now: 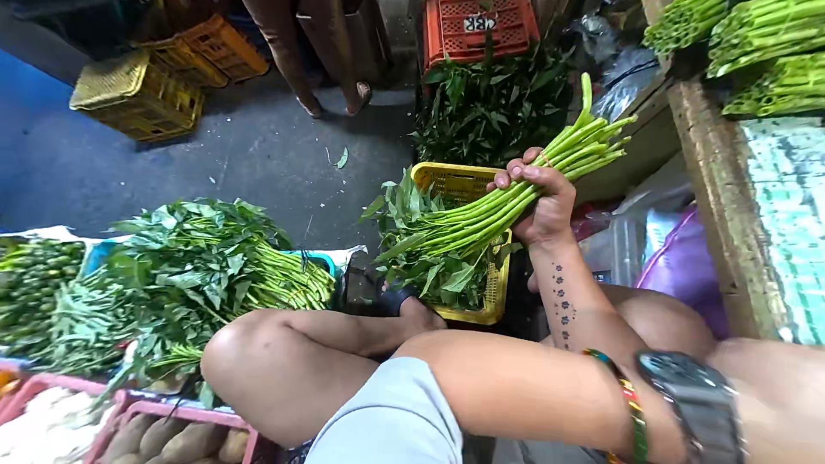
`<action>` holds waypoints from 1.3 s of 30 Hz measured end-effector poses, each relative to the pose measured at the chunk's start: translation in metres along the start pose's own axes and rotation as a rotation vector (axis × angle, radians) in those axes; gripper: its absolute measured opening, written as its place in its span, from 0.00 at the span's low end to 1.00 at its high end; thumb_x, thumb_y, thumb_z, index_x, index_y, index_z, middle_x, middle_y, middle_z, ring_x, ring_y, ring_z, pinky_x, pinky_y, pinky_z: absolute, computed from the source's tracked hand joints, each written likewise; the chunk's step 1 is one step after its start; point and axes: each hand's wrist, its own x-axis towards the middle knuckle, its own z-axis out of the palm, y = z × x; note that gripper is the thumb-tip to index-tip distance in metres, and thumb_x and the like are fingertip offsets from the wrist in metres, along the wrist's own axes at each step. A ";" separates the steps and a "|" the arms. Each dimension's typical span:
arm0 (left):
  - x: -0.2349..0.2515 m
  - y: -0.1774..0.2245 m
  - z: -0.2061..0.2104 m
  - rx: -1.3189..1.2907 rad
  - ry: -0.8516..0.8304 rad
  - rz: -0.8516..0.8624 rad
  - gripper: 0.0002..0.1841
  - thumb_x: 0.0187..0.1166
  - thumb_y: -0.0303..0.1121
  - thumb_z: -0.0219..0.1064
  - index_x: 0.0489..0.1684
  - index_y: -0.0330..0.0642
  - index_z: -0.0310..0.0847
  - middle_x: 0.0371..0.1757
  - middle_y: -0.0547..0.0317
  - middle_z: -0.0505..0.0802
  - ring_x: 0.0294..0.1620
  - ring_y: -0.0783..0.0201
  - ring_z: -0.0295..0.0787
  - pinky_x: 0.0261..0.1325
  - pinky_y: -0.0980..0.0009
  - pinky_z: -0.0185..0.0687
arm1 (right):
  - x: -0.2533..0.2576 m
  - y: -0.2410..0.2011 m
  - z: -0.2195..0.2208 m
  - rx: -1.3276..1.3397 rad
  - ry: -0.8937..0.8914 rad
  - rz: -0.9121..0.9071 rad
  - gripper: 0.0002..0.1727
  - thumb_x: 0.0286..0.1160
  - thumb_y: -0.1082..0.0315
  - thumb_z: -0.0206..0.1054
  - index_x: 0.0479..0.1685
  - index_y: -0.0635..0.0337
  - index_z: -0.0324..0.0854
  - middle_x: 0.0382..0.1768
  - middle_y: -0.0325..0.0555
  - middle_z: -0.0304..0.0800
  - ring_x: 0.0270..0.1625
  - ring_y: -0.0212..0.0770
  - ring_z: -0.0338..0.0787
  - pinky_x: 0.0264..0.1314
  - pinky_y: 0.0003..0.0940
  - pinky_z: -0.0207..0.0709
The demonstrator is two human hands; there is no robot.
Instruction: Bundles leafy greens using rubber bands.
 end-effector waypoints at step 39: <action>-0.156 -0.217 0.009 -0.588 0.968 -0.820 0.09 0.82 0.42 0.71 0.41 0.49 0.92 0.25 0.66 0.88 0.22 0.71 0.79 0.26 0.70 0.75 | -0.034 0.014 0.041 -0.455 0.017 -0.165 0.09 0.65 0.73 0.71 0.42 0.60 0.79 0.34 0.45 0.87 0.40 0.43 0.90 0.52 0.44 0.88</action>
